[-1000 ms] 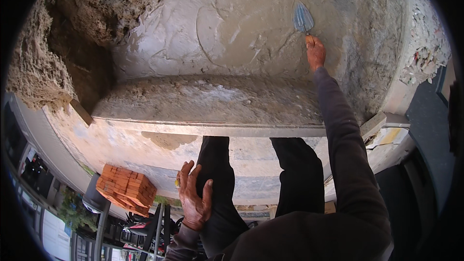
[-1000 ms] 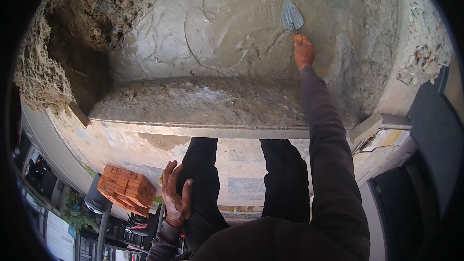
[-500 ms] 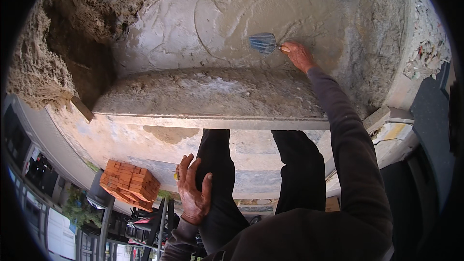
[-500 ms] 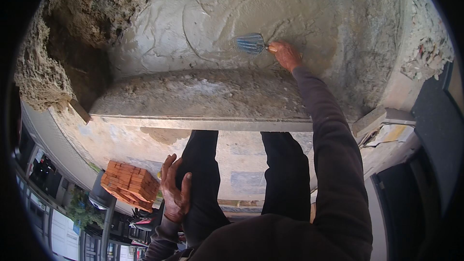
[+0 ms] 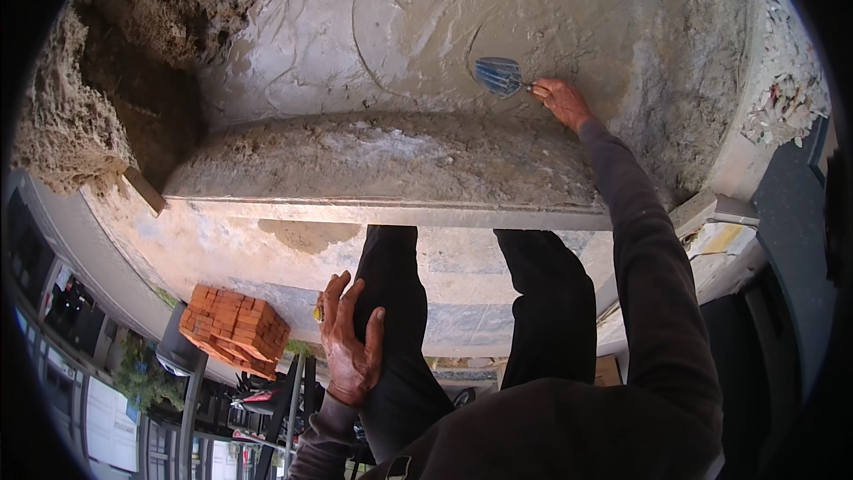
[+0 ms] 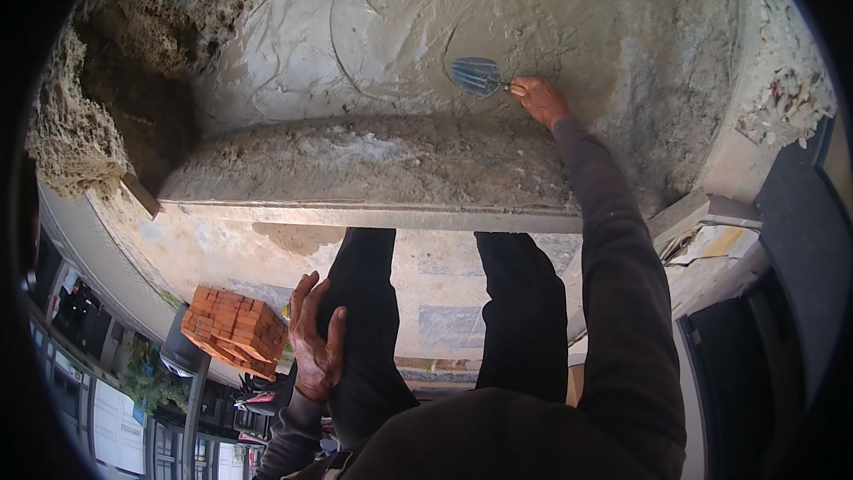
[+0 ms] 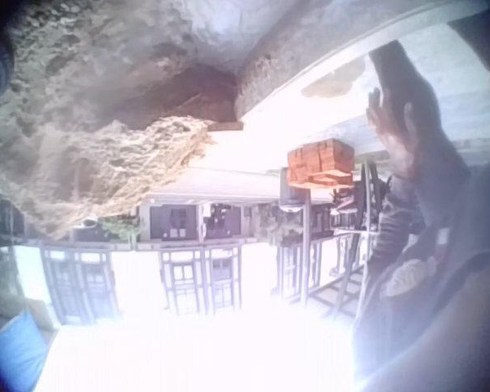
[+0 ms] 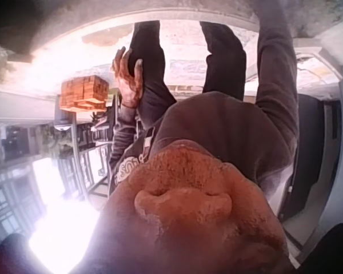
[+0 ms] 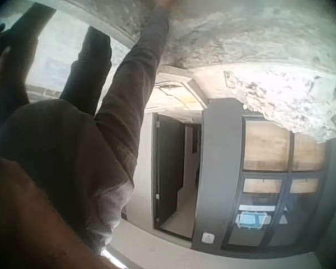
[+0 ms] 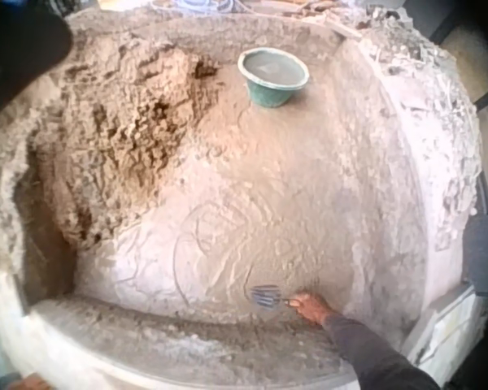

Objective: The person uses a trowel to smooth wet concrete inside a wooden frame on the ground, spreading the mixture evenly across the surface.

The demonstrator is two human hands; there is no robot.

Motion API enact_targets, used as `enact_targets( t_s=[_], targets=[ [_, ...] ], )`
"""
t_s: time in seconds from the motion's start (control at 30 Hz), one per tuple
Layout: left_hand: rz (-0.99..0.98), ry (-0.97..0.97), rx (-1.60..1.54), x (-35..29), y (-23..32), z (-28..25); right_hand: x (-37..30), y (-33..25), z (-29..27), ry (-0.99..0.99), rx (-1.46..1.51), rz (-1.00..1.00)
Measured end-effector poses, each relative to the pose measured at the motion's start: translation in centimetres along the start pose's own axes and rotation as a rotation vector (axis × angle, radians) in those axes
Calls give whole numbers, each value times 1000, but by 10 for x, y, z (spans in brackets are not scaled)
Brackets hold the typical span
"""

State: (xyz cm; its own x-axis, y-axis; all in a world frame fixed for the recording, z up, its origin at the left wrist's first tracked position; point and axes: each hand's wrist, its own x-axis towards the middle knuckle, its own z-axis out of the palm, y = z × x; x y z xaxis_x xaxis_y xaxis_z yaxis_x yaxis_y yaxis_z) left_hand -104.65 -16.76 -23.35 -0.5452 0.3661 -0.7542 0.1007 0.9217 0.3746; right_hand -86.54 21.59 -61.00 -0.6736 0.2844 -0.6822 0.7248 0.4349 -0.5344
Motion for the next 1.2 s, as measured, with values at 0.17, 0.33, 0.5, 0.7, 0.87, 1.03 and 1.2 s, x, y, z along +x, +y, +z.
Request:
enact_targets(
  t_s=[0.17,0.33,0.5,0.7,0.87,1.03,1.2],
  targets=[
    [-10,3,-6,-1,2,0,-19,-14,-9,-3,-137,-23],
    [-7,-5,1,-1,2,2,-25,-6,-4,137,-232,-216],
    [-10,-2,-22,-2,-1,3,-23,-31,-13,75,-310,-127],
    [-6,11,-24,-3,-3,5,-33,-44,-20,-90,-521,-220],
    [-5,8,-23,-1,-3,7,-29,-40,-6,-36,-584,-238],
    [20,5,2,1,-1,3,-26,-43,-2,50,-668,-320],
    [0,2,-18,0,0,4,-18,-52,-6,113,-695,-447]
  ],
)
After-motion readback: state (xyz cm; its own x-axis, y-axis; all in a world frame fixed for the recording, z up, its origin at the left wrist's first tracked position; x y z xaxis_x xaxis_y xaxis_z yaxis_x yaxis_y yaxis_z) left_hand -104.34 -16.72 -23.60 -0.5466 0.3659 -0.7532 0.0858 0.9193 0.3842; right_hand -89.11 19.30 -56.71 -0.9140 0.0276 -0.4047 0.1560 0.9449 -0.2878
